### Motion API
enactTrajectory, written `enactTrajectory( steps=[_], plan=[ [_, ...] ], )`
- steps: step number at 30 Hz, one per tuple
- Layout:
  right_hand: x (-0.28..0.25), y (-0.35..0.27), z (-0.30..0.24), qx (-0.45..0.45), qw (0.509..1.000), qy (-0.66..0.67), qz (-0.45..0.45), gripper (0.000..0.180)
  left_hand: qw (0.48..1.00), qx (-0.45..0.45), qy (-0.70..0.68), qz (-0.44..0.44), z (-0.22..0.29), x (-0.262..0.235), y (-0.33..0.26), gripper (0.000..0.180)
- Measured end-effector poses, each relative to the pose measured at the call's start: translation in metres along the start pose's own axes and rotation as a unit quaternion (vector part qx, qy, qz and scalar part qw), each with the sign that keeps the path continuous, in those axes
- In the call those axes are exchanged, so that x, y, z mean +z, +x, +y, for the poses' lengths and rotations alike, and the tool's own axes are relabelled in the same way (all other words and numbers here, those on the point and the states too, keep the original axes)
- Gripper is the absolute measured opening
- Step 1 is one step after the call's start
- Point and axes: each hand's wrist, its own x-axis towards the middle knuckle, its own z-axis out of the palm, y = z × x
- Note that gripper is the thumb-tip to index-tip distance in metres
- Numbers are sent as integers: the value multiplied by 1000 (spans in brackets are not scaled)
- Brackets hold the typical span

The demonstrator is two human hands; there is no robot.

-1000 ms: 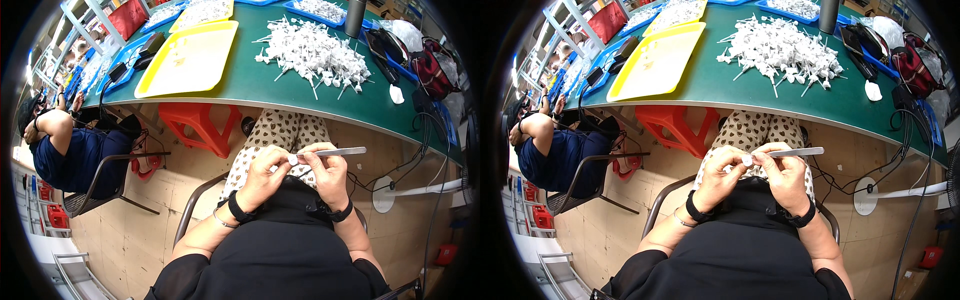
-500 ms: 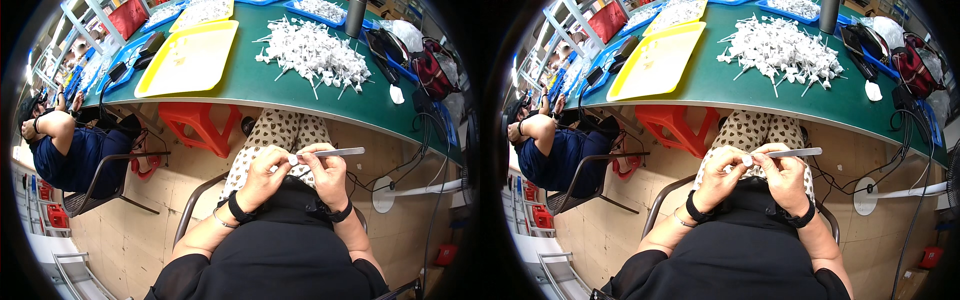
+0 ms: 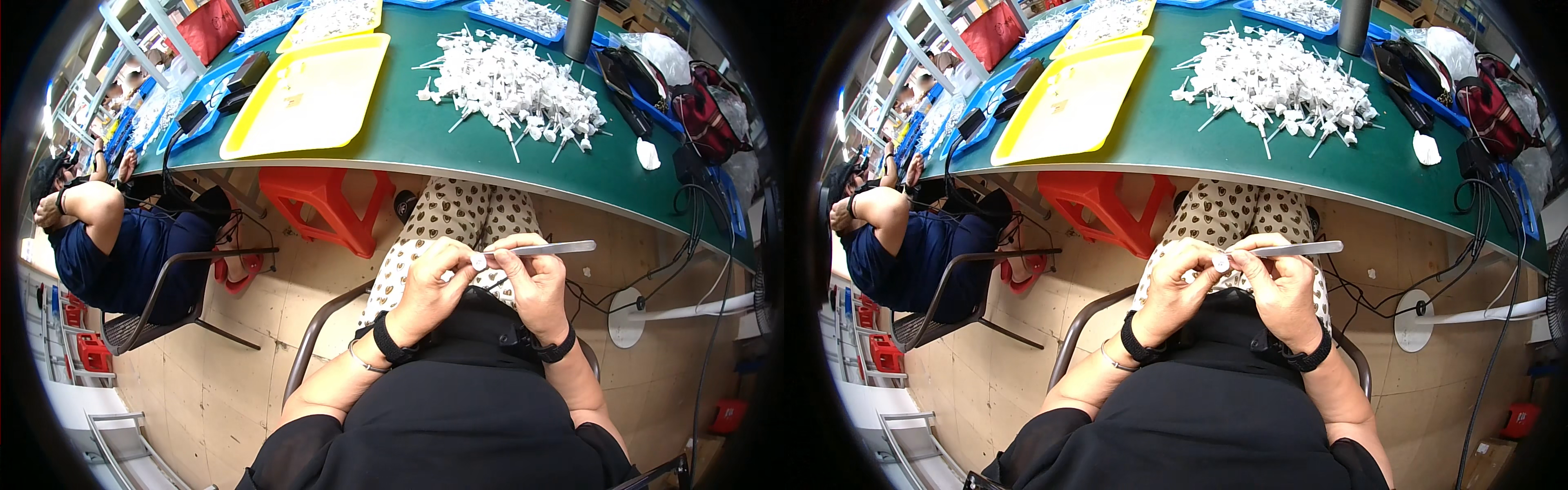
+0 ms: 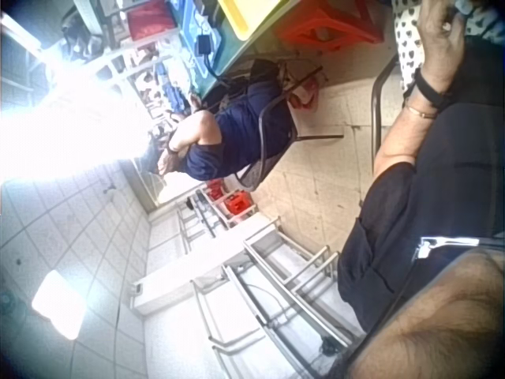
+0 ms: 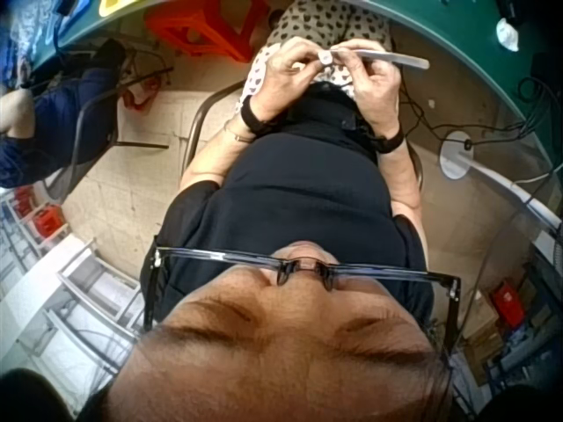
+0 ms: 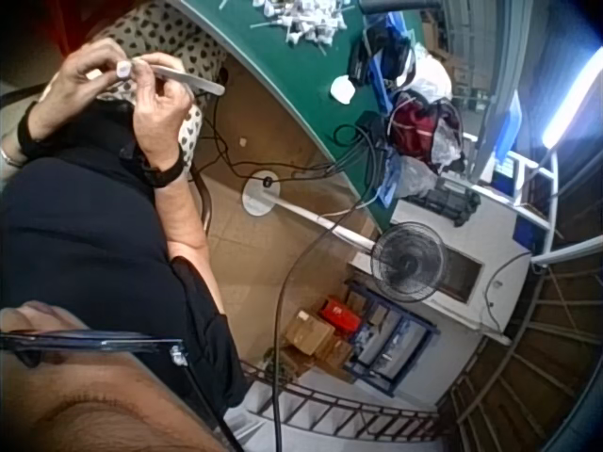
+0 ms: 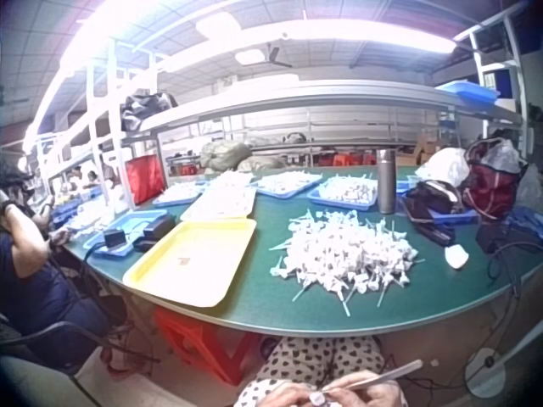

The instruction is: The person sits at a green workbench in a factory setting, using tweezers to manipulate small white plastic components. They repeatedly pick up a component, adjust it with the tool, and place it into a yellow tray. Another worker is visible in the background performing similar tasks.

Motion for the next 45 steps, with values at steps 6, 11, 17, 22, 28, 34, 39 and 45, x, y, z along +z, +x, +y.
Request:
enactTrajectory(
  steps=[6,11,17,22,28,34,39,45],
  plan=[
    [2,0,0,-4,1000,12,4,8,1000,0,5,-2,-1,0,0,14],
    [-1,1,-3,17,1000,26,-3,7,1000,-2,7,-4,0,-1,0,14],
    [-2,1,-2,3,1000,3,-10,7,1000,-9,-2,-8,1,0,-1,14],
    [0,1,-3,3,1000,16,1,7,1000,-23,-17,-5,0,0,-2,14],
    [0,1,-2,2,1000,4,2,7,1000,-18,-12,7,-3,2,-3,10],
    [-5,2,-4,-31,995,-86,-29,4,1000,-22,-22,1,-3,3,-4,10],
    [-11,6,-8,-119,972,-191,-66,4,1000,-11,-22,-3,-5,4,-5,9],
    [-2,2,-3,-12,999,48,3,8,999,-21,-28,-2,-5,-1,0,7]
  ],
)
